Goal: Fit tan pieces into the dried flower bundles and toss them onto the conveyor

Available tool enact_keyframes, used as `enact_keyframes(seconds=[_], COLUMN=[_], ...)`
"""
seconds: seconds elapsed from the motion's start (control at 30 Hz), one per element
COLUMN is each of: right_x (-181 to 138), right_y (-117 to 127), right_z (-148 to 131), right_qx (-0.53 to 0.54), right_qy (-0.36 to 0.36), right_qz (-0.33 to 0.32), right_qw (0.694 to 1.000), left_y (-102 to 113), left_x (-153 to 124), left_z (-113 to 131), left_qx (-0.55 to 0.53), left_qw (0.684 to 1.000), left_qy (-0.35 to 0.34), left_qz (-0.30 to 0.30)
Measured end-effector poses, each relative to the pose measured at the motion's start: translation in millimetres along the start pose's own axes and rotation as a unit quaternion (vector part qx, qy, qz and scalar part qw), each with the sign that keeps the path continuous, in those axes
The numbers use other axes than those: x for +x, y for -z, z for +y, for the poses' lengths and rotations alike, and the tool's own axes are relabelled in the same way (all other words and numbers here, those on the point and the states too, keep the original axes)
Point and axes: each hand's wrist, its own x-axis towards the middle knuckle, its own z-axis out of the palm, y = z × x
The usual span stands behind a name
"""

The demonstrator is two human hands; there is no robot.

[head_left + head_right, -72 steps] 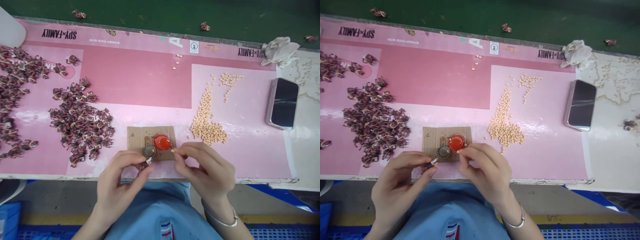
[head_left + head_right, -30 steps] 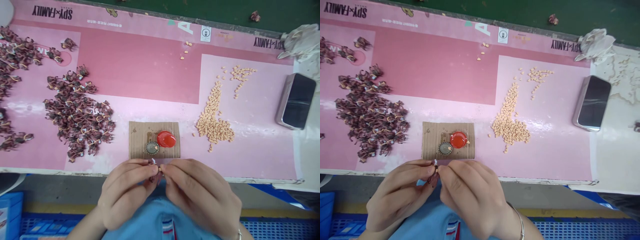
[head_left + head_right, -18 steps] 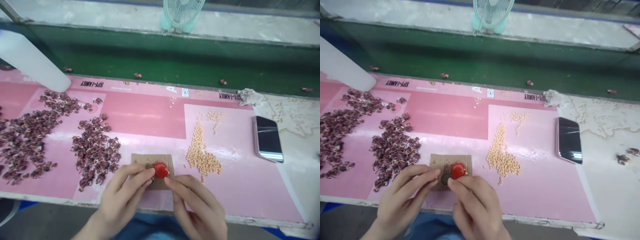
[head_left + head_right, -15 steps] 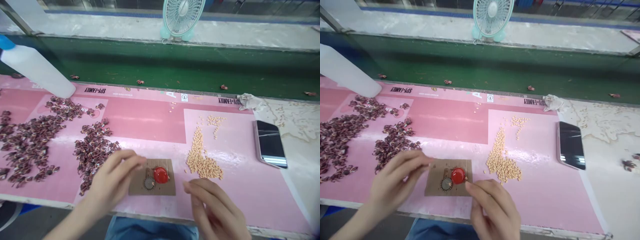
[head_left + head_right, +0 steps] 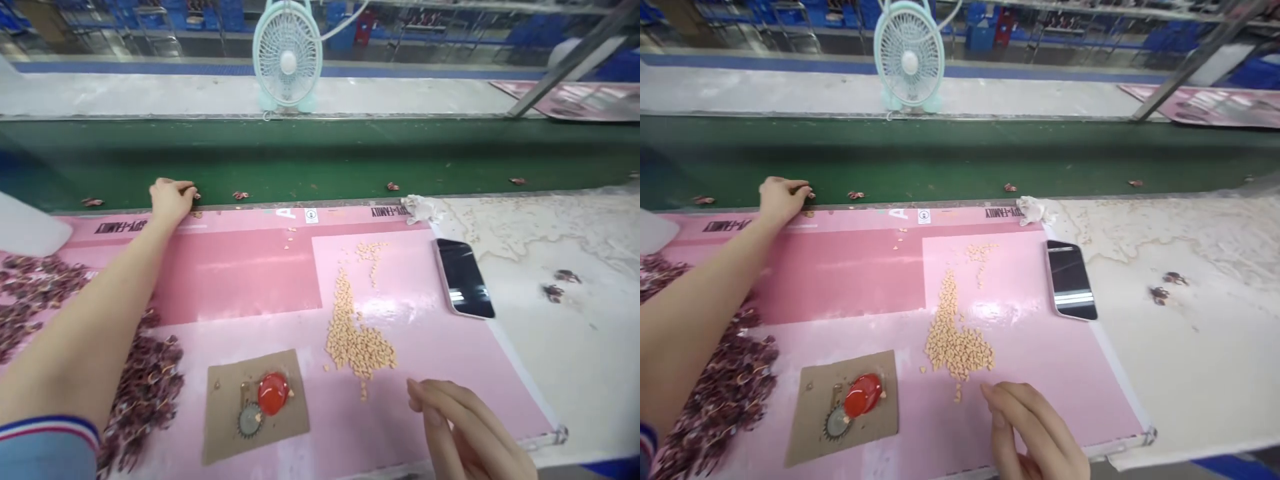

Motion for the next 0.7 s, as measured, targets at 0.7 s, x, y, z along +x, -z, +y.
enact_keyframes(seconds=[0.7], right_x=[5], right_y=[11], right_z=[48], right_qx=[-0.149], right_qy=[0.031], right_qz=[-0.171], right_qw=[0.973], left_y=[15], left_x=[-60], left_z=[92], left_qx=[-0.086], left_qw=[0.985], left_qy=[-0.114], left_qz=[-0.093])
